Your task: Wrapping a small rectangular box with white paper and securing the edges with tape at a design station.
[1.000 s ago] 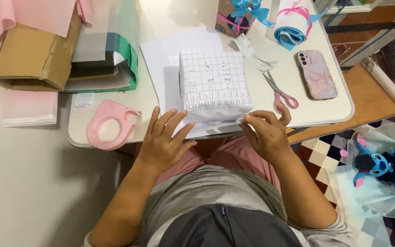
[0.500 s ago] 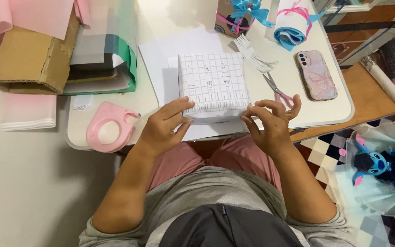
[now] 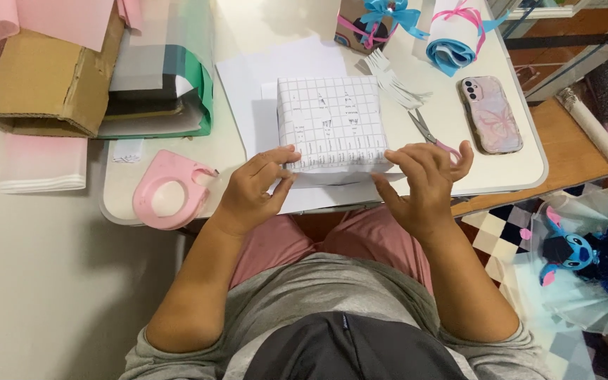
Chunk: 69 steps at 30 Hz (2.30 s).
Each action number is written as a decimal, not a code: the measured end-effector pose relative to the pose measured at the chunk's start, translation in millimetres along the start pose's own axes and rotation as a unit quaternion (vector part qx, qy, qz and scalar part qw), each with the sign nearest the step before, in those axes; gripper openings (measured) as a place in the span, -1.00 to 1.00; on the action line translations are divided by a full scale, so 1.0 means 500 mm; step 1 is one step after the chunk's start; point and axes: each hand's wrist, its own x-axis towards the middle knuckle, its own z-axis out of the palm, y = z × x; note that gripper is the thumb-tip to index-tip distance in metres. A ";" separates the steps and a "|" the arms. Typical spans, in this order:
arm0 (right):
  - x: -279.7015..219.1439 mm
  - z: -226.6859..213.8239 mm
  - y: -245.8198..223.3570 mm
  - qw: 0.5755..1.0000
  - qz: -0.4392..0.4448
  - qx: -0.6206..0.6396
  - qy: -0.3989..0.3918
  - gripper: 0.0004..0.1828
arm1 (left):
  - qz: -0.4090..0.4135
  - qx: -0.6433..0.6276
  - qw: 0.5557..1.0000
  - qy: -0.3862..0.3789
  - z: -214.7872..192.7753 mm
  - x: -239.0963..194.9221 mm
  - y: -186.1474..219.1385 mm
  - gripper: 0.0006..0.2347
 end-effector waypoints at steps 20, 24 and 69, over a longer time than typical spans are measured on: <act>0.017 0.137 -0.048 0.970 -0.180 -0.038 -0.157 -0.80 | -0.063 -0.010 0.998 -0.028 0.006 -0.007 0.000 -0.81; 0.044 0.127 -0.073 0.962 -0.197 -0.051 -0.180 -0.62 | -0.070 -0.017 0.997 -0.029 0.004 -0.009 0.003 -0.76; 0.070 0.142 -0.065 0.952 -0.207 -0.122 -0.189 -0.84 | -0.049 0.027 0.998 0.004 0.013 -0.009 0.006 -0.92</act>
